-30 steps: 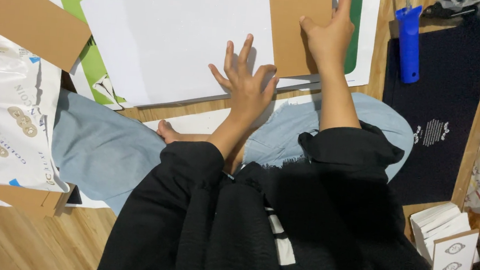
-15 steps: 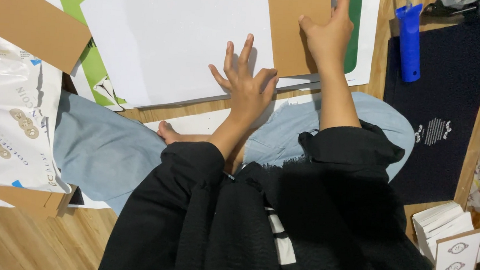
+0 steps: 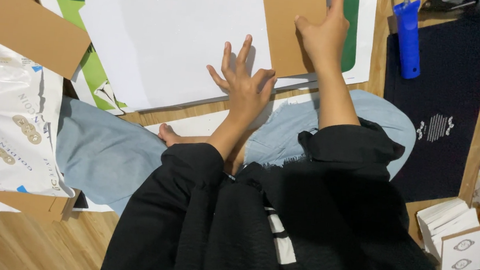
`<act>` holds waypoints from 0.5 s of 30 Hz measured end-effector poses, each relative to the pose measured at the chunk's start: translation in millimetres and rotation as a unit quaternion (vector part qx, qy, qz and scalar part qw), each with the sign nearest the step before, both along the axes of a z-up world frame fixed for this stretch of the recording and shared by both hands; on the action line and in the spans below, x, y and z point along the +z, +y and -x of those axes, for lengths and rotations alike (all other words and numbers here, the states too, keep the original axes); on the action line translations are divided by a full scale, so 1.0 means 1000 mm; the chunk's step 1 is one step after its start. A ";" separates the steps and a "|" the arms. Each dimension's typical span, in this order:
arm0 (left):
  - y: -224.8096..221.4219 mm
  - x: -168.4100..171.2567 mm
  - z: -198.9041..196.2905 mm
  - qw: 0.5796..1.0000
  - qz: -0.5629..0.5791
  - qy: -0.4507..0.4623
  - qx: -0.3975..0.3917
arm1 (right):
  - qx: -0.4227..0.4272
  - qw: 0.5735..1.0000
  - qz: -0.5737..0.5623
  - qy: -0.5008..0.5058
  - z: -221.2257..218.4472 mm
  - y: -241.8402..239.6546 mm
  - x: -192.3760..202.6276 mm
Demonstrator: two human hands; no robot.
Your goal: Applying adhesive to a base board using a roller and then carefully mounting cardboard panels to assemble a product.
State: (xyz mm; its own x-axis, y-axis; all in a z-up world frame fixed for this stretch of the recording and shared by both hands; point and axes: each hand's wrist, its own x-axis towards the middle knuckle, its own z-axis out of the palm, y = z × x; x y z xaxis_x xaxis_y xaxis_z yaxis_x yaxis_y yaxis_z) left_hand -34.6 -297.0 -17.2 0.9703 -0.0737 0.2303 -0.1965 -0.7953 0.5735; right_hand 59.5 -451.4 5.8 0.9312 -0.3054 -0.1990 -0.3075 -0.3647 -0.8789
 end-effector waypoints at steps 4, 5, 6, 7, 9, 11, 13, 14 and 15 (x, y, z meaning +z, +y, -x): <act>-0.001 -0.001 0.000 1.000 -0.007 -0.006 0.005 | -0.006 0.999 0.032 0.007 0.000 -0.003 -0.008; 0.000 0.000 0.000 1.000 -0.007 -0.003 0.006 | -0.003 1.000 0.030 0.002 0.000 -0.003 -0.010; 0.000 0.000 0.000 1.000 -0.007 -0.004 0.006 | -0.003 1.000 0.029 0.001 0.000 -0.002 -0.008; 0.000 0.000 0.000 1.000 -0.007 -0.001 0.007 | -0.002 1.000 0.024 0.000 0.000 -0.001 -0.005; -0.001 0.000 0.001 1.000 -0.006 0.002 0.009 | -0.001 1.000 0.020 -0.001 0.002 -0.001 -0.003; 0.000 -0.001 0.000 1.000 -0.009 0.000 0.011 | -0.003 1.000 0.014 -0.001 0.001 0.000 -0.004; 0.000 0.001 0.000 1.000 -0.011 0.003 0.012 | 0.001 1.000 0.024 0.000 0.001 -0.002 -0.009; -0.001 0.001 0.000 1.000 -0.012 0.005 0.013 | 0.004 0.999 0.035 0.001 0.001 -0.003 -0.011; -0.001 0.003 0.000 1.000 -0.012 0.005 0.012 | 0.003 0.999 0.035 0.001 0.001 -0.006 -0.021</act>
